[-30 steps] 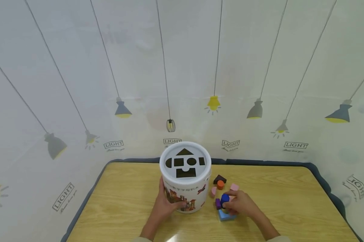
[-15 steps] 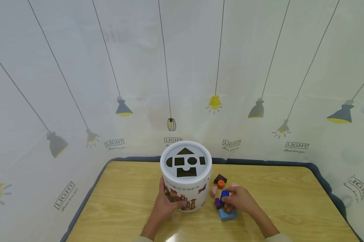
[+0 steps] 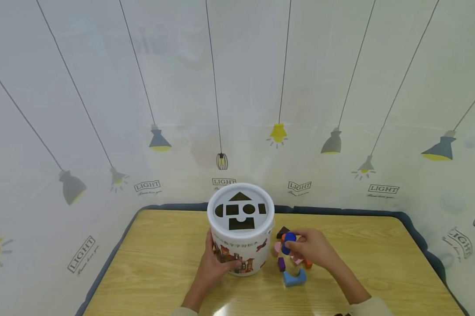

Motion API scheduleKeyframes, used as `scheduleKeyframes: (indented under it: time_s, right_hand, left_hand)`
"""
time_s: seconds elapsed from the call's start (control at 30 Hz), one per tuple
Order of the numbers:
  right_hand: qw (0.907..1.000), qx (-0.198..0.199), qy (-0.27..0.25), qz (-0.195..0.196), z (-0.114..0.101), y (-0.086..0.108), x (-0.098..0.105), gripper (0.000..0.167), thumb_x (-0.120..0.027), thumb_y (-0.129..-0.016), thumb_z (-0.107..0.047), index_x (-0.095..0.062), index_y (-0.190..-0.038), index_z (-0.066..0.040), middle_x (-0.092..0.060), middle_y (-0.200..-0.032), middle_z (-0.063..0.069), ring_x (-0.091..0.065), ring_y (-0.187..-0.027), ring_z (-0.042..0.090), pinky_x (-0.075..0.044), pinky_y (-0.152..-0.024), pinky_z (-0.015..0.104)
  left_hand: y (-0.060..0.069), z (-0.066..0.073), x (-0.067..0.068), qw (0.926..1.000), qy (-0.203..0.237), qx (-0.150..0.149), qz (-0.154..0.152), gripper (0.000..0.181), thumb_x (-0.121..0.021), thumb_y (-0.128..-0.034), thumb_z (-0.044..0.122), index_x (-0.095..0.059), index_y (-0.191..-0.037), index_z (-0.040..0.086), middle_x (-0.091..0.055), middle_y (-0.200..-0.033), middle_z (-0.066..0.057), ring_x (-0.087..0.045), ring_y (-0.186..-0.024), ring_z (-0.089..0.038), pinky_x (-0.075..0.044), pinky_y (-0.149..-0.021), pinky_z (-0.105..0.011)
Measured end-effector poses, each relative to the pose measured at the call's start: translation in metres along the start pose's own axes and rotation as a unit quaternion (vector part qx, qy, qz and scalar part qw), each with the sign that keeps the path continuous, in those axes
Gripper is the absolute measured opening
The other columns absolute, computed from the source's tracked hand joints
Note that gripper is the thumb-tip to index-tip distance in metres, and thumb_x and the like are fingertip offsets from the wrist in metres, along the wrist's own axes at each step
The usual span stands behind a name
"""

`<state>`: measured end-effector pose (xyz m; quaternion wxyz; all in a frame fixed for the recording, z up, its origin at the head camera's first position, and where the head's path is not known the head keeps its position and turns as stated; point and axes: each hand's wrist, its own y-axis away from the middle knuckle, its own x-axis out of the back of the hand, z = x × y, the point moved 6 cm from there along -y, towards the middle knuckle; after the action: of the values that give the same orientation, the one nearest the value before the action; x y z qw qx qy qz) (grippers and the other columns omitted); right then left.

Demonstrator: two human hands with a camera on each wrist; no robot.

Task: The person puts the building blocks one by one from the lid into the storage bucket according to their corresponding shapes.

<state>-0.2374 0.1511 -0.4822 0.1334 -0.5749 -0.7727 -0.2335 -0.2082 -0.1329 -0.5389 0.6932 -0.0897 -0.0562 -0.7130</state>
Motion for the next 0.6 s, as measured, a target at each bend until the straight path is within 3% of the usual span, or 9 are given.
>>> scheduleKeyframes:
  time_s: [0.3, 0.6]
  right_hand:
    - [0.9987, 0.048, 0.012, -0.012, -0.042, 0.007, 0.016, 0.050, -0.071, -0.089, -0.026, -0.059, -0.128, 0.003, -0.071, -0.073, 0.005, -0.067, -0.064, 0.020, -0.058, -0.056, 0.030]
    - [0.9971, 0.073, 0.019, -0.008, -0.072, 0.009, 0.029, 0.062, -0.073, -0.087, -0.032, -0.055, -0.132, 0.006, -0.073, -0.077, 0.008, -0.072, -0.071, 0.024, -0.062, -0.067, 0.033]
  left_hand:
    - [0.000, -0.002, 0.000, 1.0000, -0.003, -0.001, -0.001, 0.125, -0.092, -0.0633, 0.026, -0.007, -0.155, 0.035, -0.038, -0.150, -0.001, -0.040, -0.137, -0.032, -0.028, -0.115, -0.057]
    - [-0.013, -0.036, -0.003, 0.9998, 0.008, -0.011, 0.017, 0.128, -0.094, -0.0582, 0.031, -0.008, -0.150, 0.050, -0.040, -0.147, 0.008, -0.041, -0.136, -0.026, -0.028, -0.116, -0.056]
